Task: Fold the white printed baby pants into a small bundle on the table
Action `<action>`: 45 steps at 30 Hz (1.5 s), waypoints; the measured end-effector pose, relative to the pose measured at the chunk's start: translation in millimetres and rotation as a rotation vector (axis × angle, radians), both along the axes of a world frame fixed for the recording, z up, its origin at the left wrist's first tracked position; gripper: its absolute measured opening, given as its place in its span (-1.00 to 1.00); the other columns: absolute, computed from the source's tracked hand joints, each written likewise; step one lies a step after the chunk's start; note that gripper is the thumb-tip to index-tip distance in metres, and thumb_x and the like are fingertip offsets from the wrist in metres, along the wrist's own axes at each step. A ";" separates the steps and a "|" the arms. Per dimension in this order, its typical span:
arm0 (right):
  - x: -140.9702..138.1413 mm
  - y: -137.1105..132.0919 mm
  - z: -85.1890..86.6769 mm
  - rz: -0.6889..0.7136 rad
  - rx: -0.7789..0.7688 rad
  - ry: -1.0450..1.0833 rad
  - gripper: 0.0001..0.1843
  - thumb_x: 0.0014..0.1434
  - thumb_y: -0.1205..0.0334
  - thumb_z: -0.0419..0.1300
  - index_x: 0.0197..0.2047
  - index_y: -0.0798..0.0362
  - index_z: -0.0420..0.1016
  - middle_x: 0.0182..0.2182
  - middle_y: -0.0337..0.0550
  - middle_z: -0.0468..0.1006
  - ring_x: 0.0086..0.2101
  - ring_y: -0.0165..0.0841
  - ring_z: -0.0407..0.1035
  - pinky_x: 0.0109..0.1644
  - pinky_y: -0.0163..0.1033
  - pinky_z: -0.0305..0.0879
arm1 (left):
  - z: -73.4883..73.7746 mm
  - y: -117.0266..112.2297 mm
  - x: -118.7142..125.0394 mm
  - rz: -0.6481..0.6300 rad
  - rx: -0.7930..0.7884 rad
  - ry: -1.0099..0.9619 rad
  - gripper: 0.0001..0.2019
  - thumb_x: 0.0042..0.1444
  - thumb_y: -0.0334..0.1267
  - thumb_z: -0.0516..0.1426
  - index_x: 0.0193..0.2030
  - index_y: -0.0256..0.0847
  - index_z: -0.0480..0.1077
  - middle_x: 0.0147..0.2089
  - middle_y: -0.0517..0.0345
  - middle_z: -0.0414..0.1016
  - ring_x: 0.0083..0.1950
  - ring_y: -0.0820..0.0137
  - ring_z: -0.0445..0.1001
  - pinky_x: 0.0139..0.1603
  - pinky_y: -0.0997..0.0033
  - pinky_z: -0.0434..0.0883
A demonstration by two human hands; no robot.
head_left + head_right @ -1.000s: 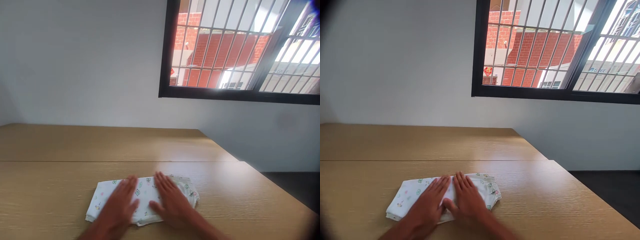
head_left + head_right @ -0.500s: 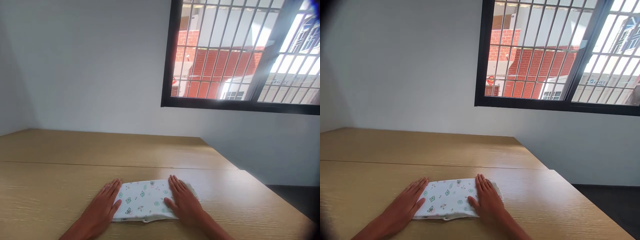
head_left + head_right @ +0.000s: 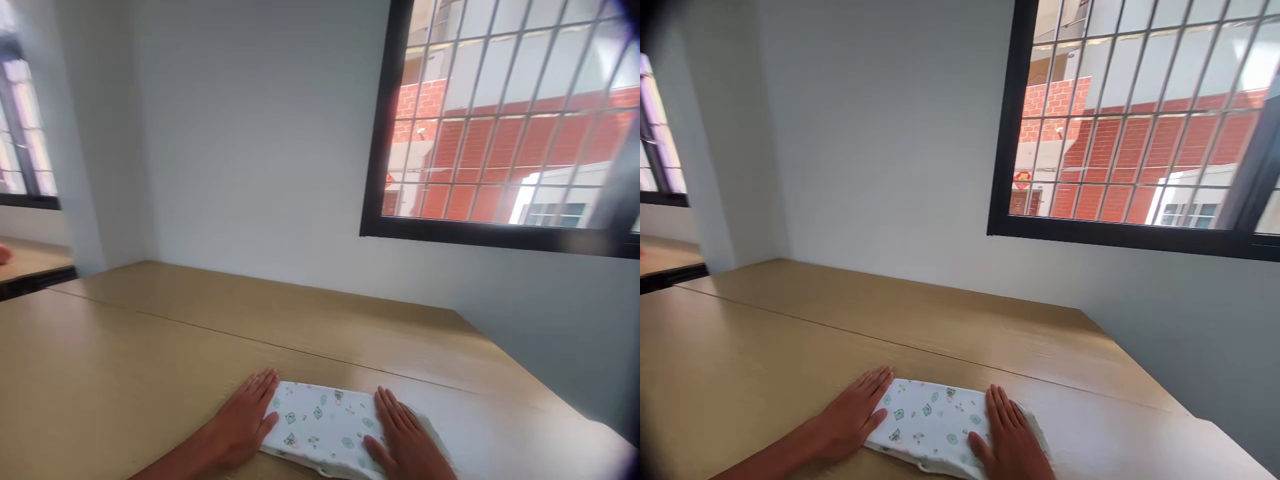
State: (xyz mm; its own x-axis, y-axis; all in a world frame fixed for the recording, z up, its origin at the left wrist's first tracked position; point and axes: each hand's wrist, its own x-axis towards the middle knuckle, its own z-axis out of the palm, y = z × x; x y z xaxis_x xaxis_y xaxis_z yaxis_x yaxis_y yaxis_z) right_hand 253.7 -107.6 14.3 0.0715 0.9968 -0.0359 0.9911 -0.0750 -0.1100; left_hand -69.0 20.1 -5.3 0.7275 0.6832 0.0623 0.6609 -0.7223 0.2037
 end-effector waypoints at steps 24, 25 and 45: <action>-73.1 25.9 -1.2 0.206 0.023 0.243 -0.12 0.37 -0.19 -0.08 0.44 0.38 -0.06 0.40 0.31 -0.15 0.39 0.06 -0.22 0.46 0.17 -0.19 | -16.8 -31.5 113.2 -0.119 -0.064 0.081 -0.31 0.20 -0.42 -0.07 0.48 -0.43 -0.12 0.49 -0.08 -0.32 0.50 0.07 -0.21 0.51 -0.01 -0.01; -72.5 25.2 -3.4 0.212 0.029 0.251 -0.12 0.36 -0.21 -0.07 0.45 0.35 -0.07 0.40 0.28 -0.16 0.39 0.05 -0.24 0.46 0.16 -0.21 | -24.0 -31.0 112.4 -0.117 -0.063 0.071 -0.30 0.19 -0.42 -0.06 0.48 -0.43 -0.12 0.49 -0.07 -0.33 0.50 0.06 -0.23 0.51 -0.01 -0.03; -73.4 18.6 2.2 0.181 -0.065 0.330 -0.07 0.35 -0.33 -0.18 0.48 0.16 -0.33 0.44 0.00 -0.37 0.42 -0.12 -0.46 0.50 0.06 -0.38 | -50.5 -45.9 106.2 -0.136 0.591 -0.194 -0.09 0.07 -0.25 0.01 0.50 -0.47 -0.35 0.45 -0.26 0.07 0.43 0.09 0.11 0.31 0.10 0.26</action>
State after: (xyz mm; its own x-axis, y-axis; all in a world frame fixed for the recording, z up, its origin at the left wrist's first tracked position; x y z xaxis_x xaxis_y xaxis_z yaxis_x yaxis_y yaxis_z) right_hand 180.3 -89.0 16.5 -0.1313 0.9871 -0.0914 0.9008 0.0803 -0.4267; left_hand 37.2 -25.9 -55.8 0.7430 0.3959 0.5396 0.5467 -0.8241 -0.1482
